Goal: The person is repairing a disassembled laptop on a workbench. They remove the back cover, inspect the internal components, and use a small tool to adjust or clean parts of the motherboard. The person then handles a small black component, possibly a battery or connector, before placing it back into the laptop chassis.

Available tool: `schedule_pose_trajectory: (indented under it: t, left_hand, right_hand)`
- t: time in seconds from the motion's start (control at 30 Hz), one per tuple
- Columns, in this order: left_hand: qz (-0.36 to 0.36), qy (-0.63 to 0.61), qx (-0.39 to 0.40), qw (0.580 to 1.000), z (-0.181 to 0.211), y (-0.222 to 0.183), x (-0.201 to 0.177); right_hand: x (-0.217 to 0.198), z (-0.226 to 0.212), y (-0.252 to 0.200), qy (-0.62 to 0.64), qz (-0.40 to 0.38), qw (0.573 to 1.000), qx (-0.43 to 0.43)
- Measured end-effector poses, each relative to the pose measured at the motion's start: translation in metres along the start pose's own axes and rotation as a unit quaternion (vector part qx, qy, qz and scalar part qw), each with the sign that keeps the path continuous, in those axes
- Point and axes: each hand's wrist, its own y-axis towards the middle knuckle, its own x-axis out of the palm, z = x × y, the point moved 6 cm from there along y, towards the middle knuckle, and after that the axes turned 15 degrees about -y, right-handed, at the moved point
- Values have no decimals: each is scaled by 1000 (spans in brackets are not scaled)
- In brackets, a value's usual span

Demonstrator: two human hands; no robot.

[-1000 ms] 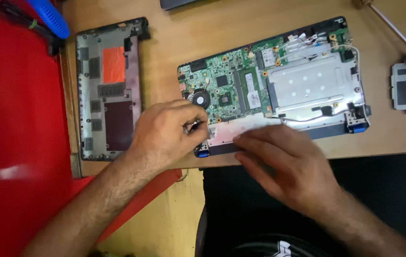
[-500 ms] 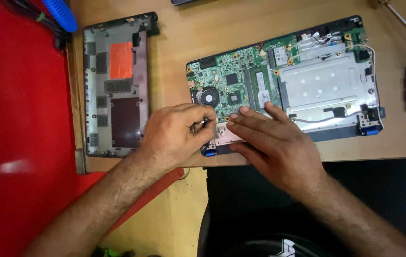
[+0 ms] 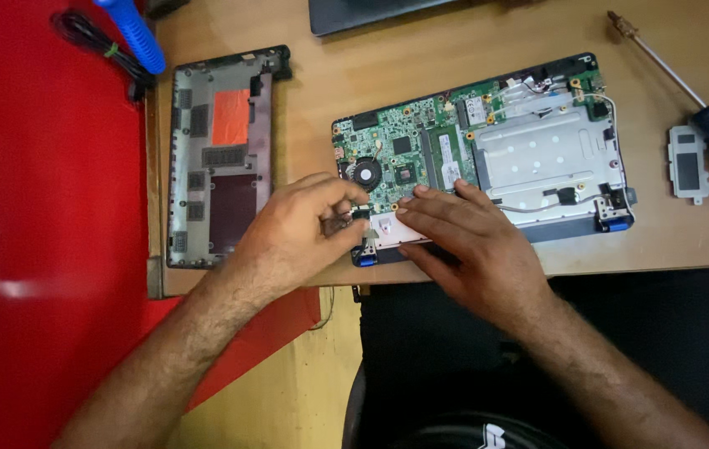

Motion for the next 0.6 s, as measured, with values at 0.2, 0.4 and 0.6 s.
schedule_pose_trajectory:
  t: [0.2, 0.4, 0.6]
  left_hand:
    - [2, 23, 56, 998, -6, 4, 8]
    - [8, 44, 73, 996, -1, 8, 12]
    - [33, 33, 56, 997, 0, 8, 14]
  right_hand:
    - [3, 1, -3, -4, 0, 1000, -1]
    - [3, 0, -2, -14, 12, 1000, -4]
    - [4, 0, -1, -1, -7, 1000, -5]
